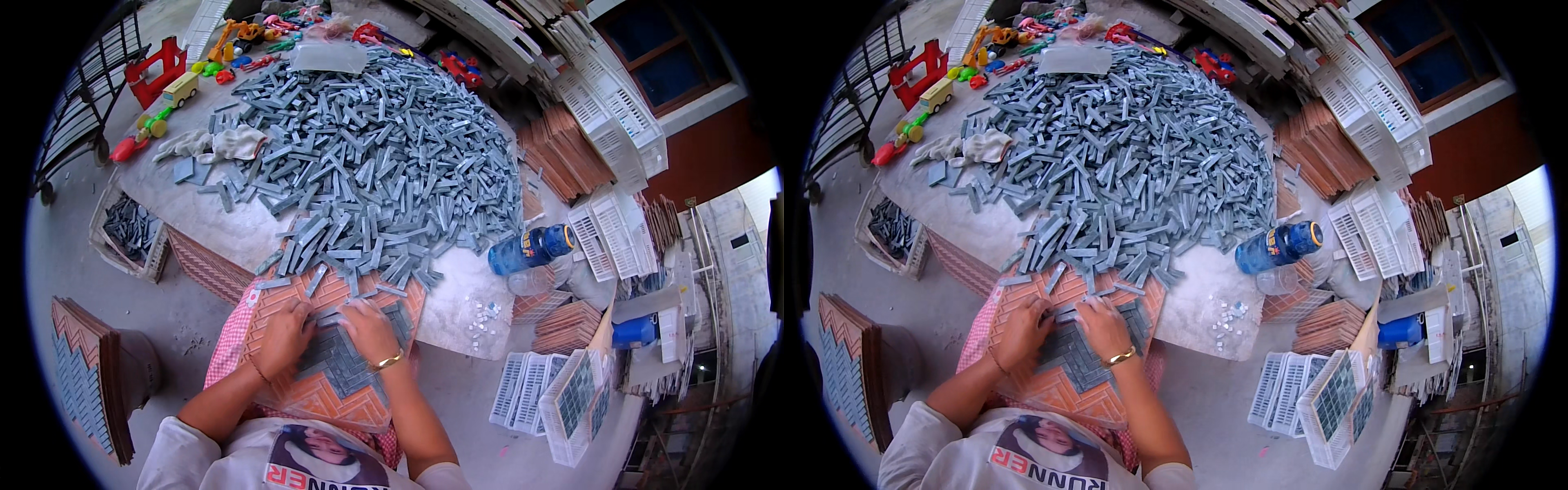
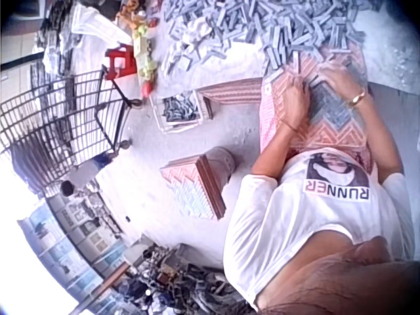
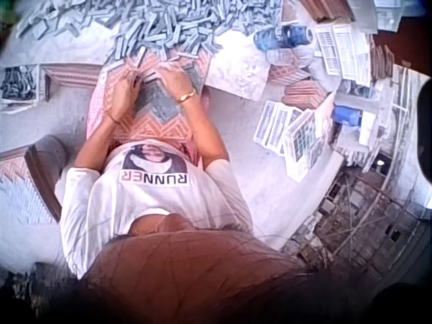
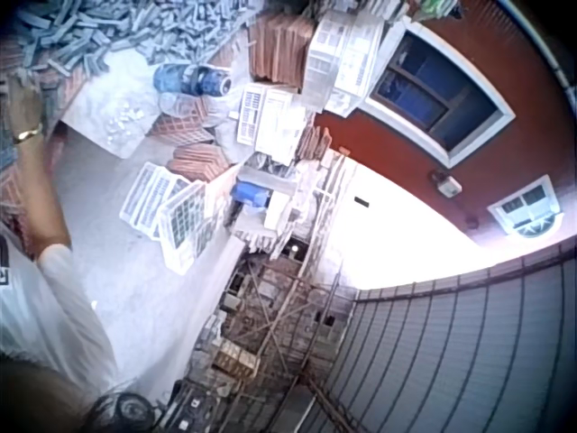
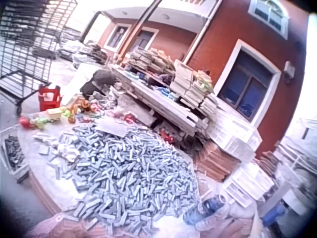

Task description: The person sits on the floor and arranges small gray rectangular tiles onto a larger orange board in a herringbone pattern. They pick tiles from a large pile and place them one by one into the pattern, occasionally adjusting the board's position.

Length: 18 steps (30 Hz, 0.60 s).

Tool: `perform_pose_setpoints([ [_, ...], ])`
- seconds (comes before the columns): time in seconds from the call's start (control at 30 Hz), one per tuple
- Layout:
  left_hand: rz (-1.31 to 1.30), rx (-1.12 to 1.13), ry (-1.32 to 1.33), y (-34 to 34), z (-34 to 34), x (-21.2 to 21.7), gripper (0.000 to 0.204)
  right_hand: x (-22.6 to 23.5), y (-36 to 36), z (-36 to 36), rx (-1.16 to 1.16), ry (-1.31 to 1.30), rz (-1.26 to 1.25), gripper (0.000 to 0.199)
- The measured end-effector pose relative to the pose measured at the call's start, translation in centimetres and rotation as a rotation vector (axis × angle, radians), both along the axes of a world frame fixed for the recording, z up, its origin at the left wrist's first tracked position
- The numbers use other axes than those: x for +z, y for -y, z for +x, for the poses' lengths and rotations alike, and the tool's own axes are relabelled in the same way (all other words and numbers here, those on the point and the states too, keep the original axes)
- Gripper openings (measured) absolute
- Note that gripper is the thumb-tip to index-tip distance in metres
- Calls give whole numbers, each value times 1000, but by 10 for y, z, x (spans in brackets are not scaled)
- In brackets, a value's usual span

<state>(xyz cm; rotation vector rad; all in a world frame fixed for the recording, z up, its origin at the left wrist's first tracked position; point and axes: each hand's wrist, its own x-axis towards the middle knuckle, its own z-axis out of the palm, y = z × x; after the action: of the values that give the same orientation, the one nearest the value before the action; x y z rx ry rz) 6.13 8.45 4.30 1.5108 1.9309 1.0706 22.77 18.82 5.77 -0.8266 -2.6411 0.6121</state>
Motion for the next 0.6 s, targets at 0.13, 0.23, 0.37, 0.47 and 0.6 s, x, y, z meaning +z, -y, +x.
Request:
perform_pose_setpoints([
  [0.13,11,-14,-13,3,-3,-3,18,-13,2,8,-75,-23,10,14],
  [0.23,4,-35,-1,4,-3,0,18,3,12,13,-209,174,-135,15],
  [0.37,1,-30,5,4,-3,1,18,3,19,14,-188,41,-94,16],
  [0.47,30,-37,-8,4,-4,-1,18,3,17,13,-112,-33,-104,17],
  [0.6,-2,-31,17,3,-4,1,17,3,19,10,-40,55,-57,17],
])
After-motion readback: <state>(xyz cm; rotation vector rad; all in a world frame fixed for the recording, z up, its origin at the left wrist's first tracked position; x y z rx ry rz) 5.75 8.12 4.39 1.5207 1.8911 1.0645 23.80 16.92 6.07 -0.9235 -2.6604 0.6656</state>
